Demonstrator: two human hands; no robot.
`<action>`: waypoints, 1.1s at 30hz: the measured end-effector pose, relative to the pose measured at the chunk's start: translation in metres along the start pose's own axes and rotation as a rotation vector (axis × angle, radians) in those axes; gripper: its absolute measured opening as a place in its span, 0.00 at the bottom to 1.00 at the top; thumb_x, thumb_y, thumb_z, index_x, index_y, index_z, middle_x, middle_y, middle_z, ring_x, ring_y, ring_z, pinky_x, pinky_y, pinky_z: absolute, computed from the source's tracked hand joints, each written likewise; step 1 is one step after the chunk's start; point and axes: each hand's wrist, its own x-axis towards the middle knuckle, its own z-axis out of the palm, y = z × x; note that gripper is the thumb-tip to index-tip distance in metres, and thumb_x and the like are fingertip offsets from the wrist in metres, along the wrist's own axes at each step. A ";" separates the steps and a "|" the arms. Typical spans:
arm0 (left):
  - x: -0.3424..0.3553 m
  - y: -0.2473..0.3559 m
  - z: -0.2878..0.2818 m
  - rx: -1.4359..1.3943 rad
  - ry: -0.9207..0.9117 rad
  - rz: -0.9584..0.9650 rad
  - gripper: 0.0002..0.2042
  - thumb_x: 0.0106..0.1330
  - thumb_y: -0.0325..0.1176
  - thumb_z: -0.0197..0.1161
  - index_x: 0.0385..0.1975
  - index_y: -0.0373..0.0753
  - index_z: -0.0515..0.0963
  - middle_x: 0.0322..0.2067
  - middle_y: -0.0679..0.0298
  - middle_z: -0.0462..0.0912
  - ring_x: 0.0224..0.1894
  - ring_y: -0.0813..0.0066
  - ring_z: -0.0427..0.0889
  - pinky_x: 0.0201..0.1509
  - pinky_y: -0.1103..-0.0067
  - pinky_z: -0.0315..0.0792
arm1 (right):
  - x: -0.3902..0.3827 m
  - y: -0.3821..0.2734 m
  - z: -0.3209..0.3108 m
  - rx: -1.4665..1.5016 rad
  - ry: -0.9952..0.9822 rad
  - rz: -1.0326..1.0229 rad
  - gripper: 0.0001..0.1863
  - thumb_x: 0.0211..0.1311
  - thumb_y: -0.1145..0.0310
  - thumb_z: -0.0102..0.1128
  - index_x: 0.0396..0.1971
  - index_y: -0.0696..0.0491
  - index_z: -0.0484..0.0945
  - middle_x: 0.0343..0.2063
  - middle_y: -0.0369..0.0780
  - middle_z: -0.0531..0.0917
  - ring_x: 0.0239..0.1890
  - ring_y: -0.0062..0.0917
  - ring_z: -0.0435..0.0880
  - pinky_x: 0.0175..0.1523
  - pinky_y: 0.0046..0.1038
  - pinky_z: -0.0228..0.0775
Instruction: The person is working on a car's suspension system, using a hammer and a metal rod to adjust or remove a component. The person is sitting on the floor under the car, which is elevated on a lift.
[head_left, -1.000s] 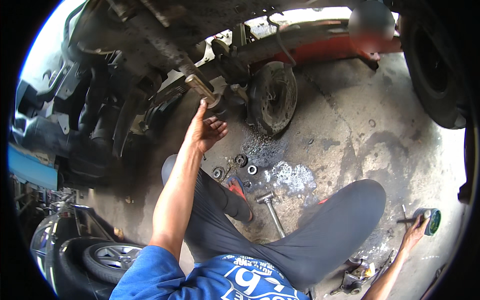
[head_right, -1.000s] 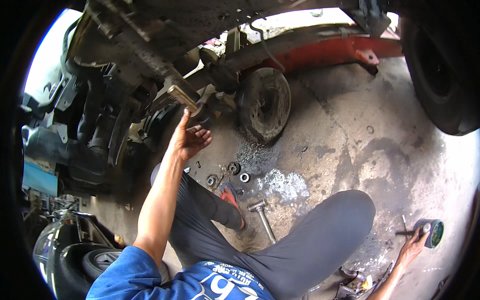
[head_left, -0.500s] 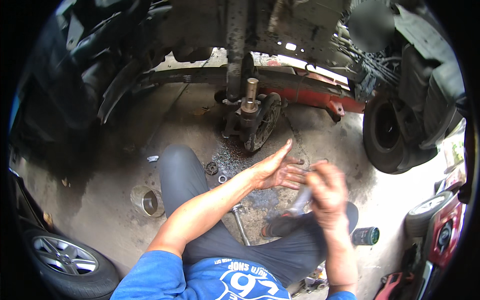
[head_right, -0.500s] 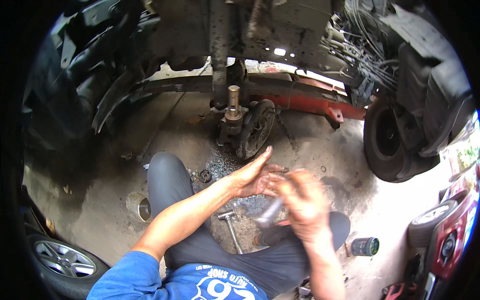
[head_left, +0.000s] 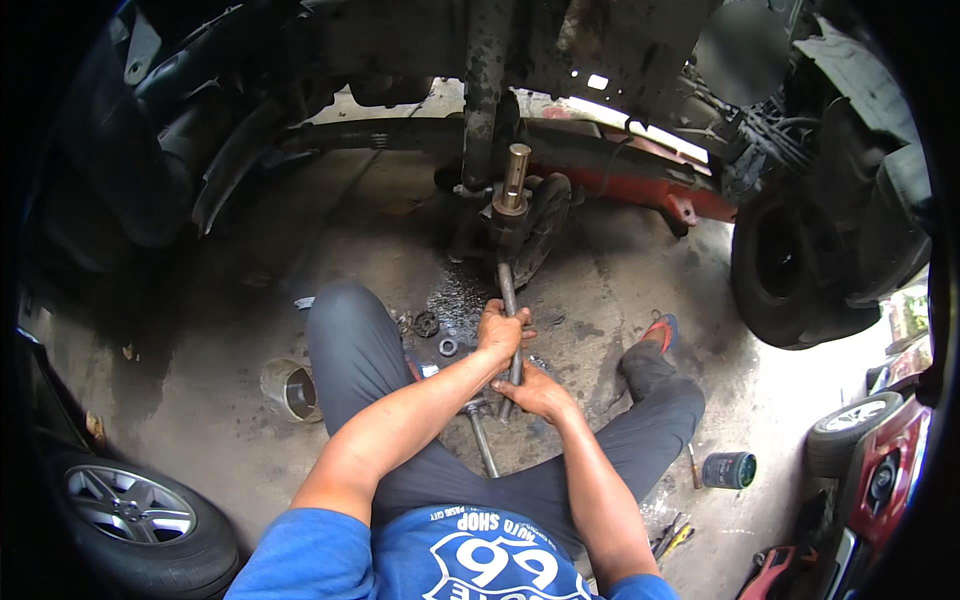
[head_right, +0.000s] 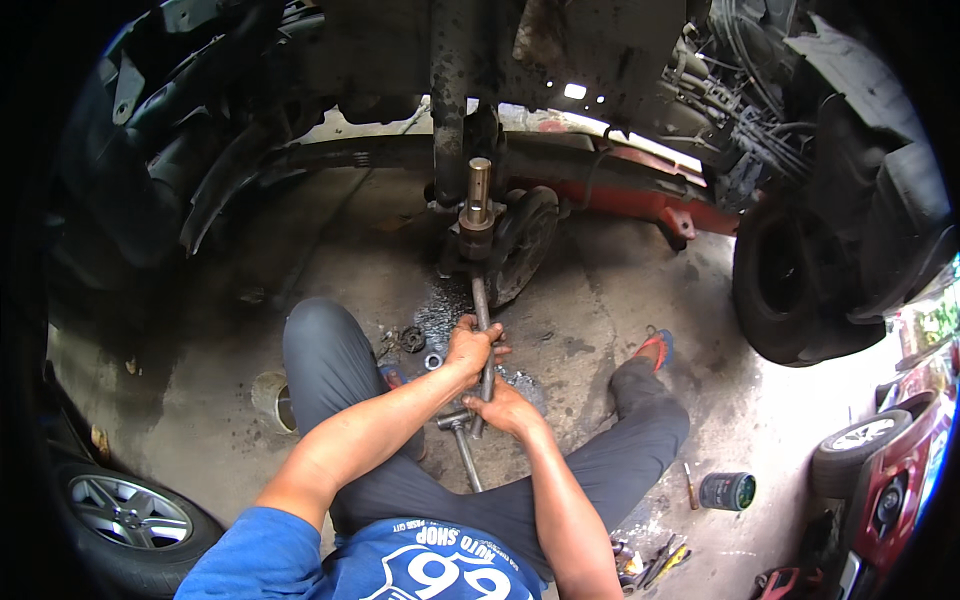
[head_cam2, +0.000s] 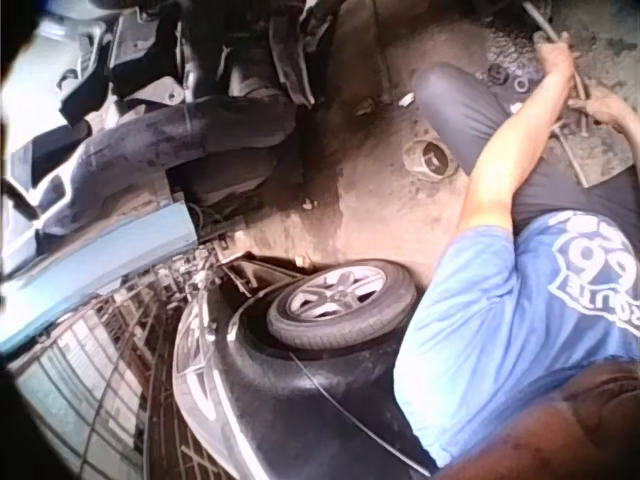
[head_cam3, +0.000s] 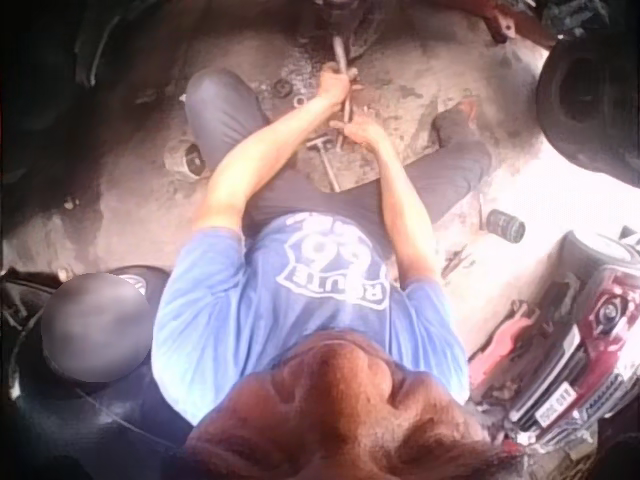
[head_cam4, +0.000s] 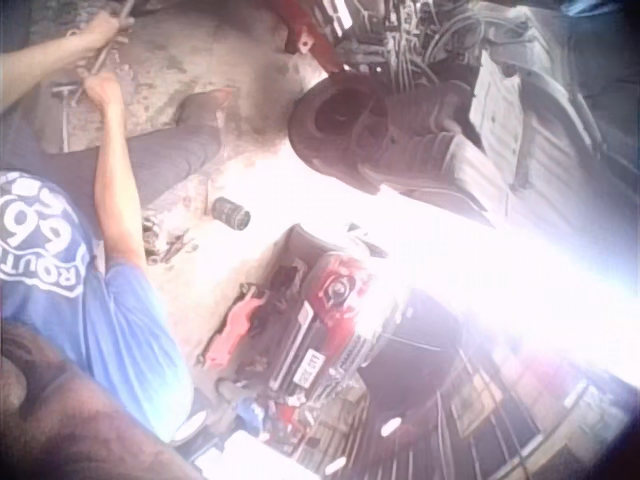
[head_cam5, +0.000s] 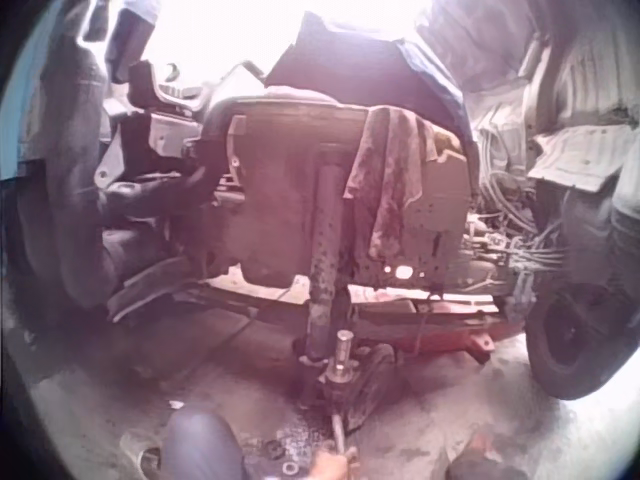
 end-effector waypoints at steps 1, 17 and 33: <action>0.004 -0.004 -0.002 0.057 0.044 0.089 0.16 0.68 0.25 0.65 0.49 0.33 0.65 0.33 0.57 0.81 0.29 0.65 0.86 0.27 0.74 0.84 | 0.016 0.010 0.018 0.098 -0.018 -0.029 0.16 0.63 0.72 0.59 0.49 0.59 0.77 0.41 0.48 0.86 0.44 0.36 0.86 0.49 0.35 0.76; 0.038 0.062 -0.018 0.514 -0.038 0.230 0.23 0.69 0.50 0.66 0.21 0.36 0.75 0.18 0.69 0.72 0.24 0.80 0.70 0.30 0.75 0.68 | 0.103 0.125 0.117 0.516 -0.017 0.220 0.46 0.59 0.58 0.70 0.72 0.59 0.58 0.66 0.55 0.72 0.68 0.40 0.72 0.69 0.34 0.67; 0.079 0.060 -0.009 0.403 0.077 0.415 0.14 0.71 0.39 0.66 0.36 0.30 0.83 0.28 0.65 0.86 0.32 0.84 0.74 0.40 0.77 0.71 | 0.092 0.187 0.188 -0.099 -0.110 0.619 0.40 0.54 0.57 0.72 0.61 0.62 0.64 0.52 0.55 0.82 0.57 0.44 0.82 0.61 0.39 0.76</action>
